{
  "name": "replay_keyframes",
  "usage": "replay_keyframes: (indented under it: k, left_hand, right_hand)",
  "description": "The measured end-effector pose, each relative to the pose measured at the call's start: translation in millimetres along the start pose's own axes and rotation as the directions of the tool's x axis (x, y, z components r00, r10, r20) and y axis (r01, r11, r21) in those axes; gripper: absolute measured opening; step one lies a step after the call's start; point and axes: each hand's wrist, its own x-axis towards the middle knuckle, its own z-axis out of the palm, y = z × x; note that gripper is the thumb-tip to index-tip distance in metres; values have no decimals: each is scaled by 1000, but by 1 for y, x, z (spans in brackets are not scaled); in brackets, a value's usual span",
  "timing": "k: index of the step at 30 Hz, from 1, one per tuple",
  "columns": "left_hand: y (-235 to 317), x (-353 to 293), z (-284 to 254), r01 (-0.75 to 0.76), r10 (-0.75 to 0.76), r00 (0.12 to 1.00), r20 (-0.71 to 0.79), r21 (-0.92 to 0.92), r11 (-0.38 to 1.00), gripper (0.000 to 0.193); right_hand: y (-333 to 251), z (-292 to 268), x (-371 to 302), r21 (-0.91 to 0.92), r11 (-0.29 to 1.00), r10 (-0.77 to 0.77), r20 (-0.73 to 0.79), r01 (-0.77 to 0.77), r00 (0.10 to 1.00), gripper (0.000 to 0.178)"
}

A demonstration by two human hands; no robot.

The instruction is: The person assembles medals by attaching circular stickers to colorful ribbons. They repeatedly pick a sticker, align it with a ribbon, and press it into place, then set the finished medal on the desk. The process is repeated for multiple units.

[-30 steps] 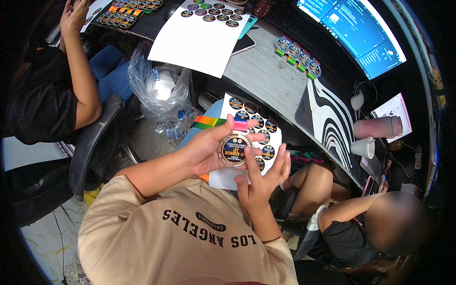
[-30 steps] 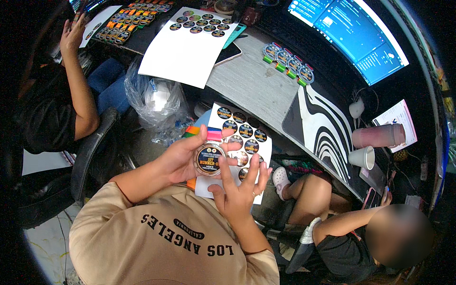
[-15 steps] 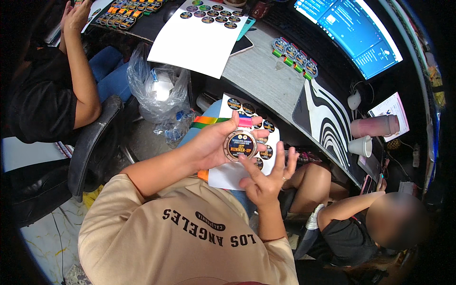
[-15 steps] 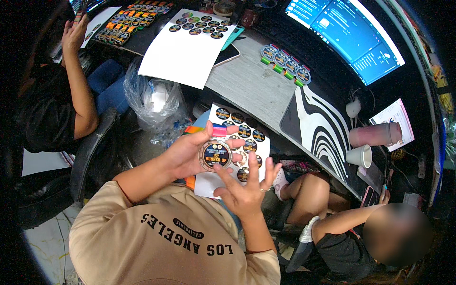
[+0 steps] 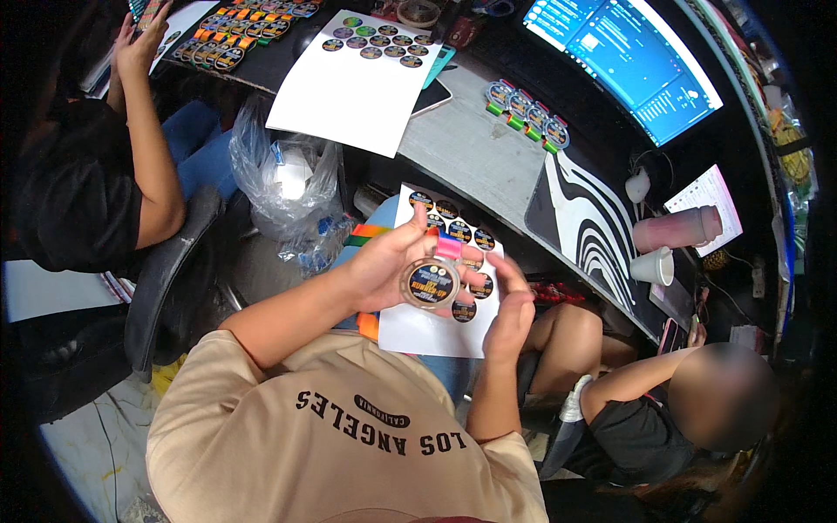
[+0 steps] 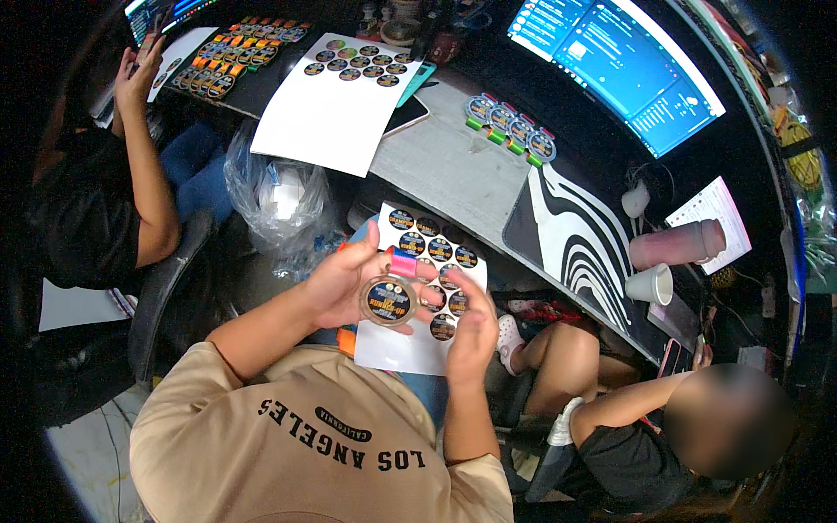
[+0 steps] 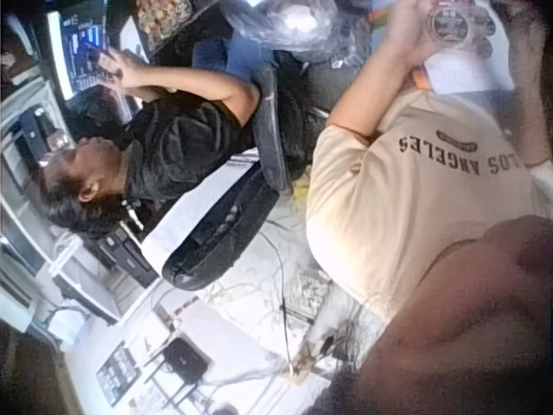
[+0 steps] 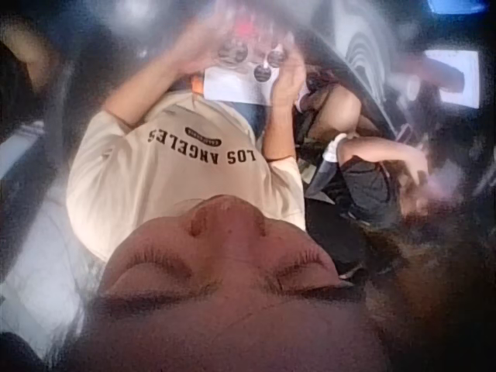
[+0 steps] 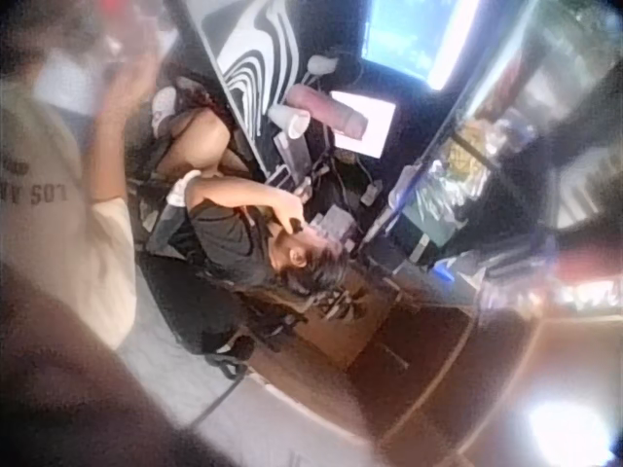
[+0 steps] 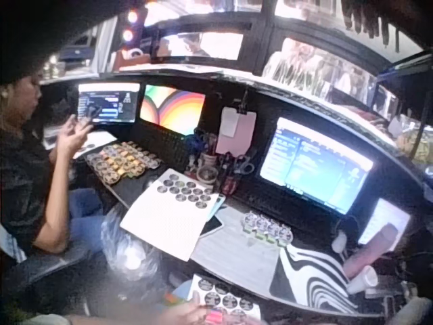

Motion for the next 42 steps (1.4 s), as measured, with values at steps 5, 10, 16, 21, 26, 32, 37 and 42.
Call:
replay_keyframes:
  k: [5, 10, 16, 21, 26, 32, 37, 42]
  left_hand:
    - [0, 1, 2, 151, -167, 982, 93, 160, 976, 105]
    - [-8, -7, 3, 61, -86, 994, 66, 312, 948, 75]
    - [-17, -26, -16, 148, -352, 914, 200, 645, 750, 32]
    - [-2, -20, -8, -12, -477, 792, 381, 791, 612, 33]
    - [-14, 16, 68, -90, -66, 855, 514, 274, 958, 42]
    - [8, 13, 101, 4, -322, 788, 524, 519, 855, 29]
    - [0, 13, 133, -223, -60, 896, 440, 563, 795, 28]
    - [36, 17, 163, -139, -116, 881, 458, 486, 863, 25]
  right_hand:
    - [-3, 1, 17, 520, 490, 240, 692, -700, 681, 78]
    - [-36, 5, 50, 595, 517, 148, 646, -616, 749, 46]
    - [-98, -41, 89, 878, 349, -147, 396, -328, 906, 19]
    - [-145, -73, 94, 918, 327, -268, 318, -225, 909, 18]
    - [-155, -51, 85, 892, 345, -311, 403, -293, 861, 20]
    - [-208, -110, 77, 892, 450, -405, 229, -26, 885, 22]
    - [-220, -112, 69, 882, 472, -496, 243, 24, 833, 18]
    - [-221, -111, 75, 834, 540, -501, 213, 111, 839, 19]
